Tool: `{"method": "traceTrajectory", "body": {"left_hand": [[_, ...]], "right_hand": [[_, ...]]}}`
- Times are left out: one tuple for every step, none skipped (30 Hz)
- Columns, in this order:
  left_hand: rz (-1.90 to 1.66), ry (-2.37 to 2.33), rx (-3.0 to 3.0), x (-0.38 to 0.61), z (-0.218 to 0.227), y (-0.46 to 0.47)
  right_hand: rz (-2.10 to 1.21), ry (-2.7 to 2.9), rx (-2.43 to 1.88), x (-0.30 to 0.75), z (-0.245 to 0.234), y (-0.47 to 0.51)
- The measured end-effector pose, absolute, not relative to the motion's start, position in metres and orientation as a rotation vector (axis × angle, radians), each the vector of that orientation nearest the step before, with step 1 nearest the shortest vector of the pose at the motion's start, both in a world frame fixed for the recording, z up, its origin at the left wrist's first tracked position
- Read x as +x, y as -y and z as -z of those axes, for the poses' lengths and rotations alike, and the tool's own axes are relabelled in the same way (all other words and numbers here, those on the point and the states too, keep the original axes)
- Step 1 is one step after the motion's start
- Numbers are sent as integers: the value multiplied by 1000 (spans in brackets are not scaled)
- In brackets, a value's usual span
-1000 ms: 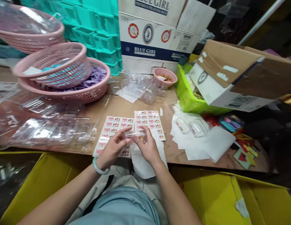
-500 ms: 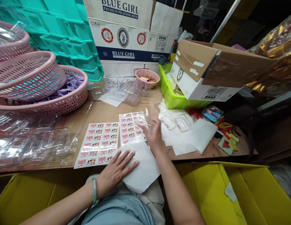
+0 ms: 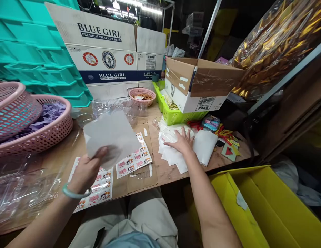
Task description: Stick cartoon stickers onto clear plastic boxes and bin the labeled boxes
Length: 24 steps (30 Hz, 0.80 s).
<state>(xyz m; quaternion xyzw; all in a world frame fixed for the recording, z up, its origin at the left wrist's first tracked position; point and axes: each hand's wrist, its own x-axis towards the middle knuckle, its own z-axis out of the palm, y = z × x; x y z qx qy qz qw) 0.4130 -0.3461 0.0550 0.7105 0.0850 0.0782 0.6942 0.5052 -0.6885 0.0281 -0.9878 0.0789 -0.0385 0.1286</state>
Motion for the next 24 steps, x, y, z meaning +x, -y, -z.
{"method": "traceTrajectory", "body": {"left_hand": [[-192, -195, 1521, 421, -60, 347], [-221, -190, 1469, 427, -63, 347], [-255, -184, 1430, 432, -64, 345], [-299, -186, 1402, 435, -64, 341], [-350, -197, 1386, 438, -63, 336], [-401, -216, 1375, 441, -62, 332], [-445, -233, 1362, 443, -62, 328], [-474, -240, 1346, 446, -61, 326], [-485, -234, 1330, 449, -62, 326], [-486, -219, 1316, 451, -63, 328], [-477, -199, 1306, 454, -65, 330], [-468, -176, 1305, 457, -67, 334], [-463, -157, 1311, 459, -70, 338], [-460, -141, 1318, 461, -73, 342], [-460, -129, 1318, 463, -76, 345], [-460, -122, 1310, 464, -79, 347], [-461, -119, 1298, 465, -81, 348], [-460, -120, 1287, 467, -83, 349], [-451, -122, 1281, 468, -84, 350], [-441, -126, 1283, 469, -85, 351], [-431, -131, 1292, 471, -86, 353], [-427, -132, 1303, 473, -88, 355], [-428, -127, 1310, 475, -91, 359], [-435, -118, 1310, 477, -95, 364]], "right_hand": [[23, -215, -2898, 511, -29, 694], [-9, -194, -2905, 516, -29, 695], [8, -170, -2896, 520, -30, 692], [49, -136, -2879, 523, -31, 686], [89, -91, -2857, 523, -31, 677], [115, -38, -2836, 522, -30, 665], [127, 18, -2820, 520, -29, 650], [125, 65, -2810, 517, -27, 633], [119, 113, -2799, 514, -25, 615], [121, 161, -2784, 512, -23, 597], [134, 207, -2763, 513, -21, 582], [151, 237, -2741, 516, -21, 570], [173, 242, -2718, 522, -22, 563], [194, 211, -2705, 531, -24, 560], [210, 146, -2704, 541, -26, 562], [215, 58, -2712, 554, -29, 568], [212, -28, -2724, 566, -32, 575], [198, -101, -2736, 579, -34, 583], [174, -154, -2745, 592, -36, 590], [146, -186, -2749, 603, -38, 596], [125, -205, -2745, 613, -40, 598], [110, -220, -2740, 622, -41, 598], [100, -230, -2733, 629, -44, 597], [95, -234, -2725, 634, -47, 593]]}}
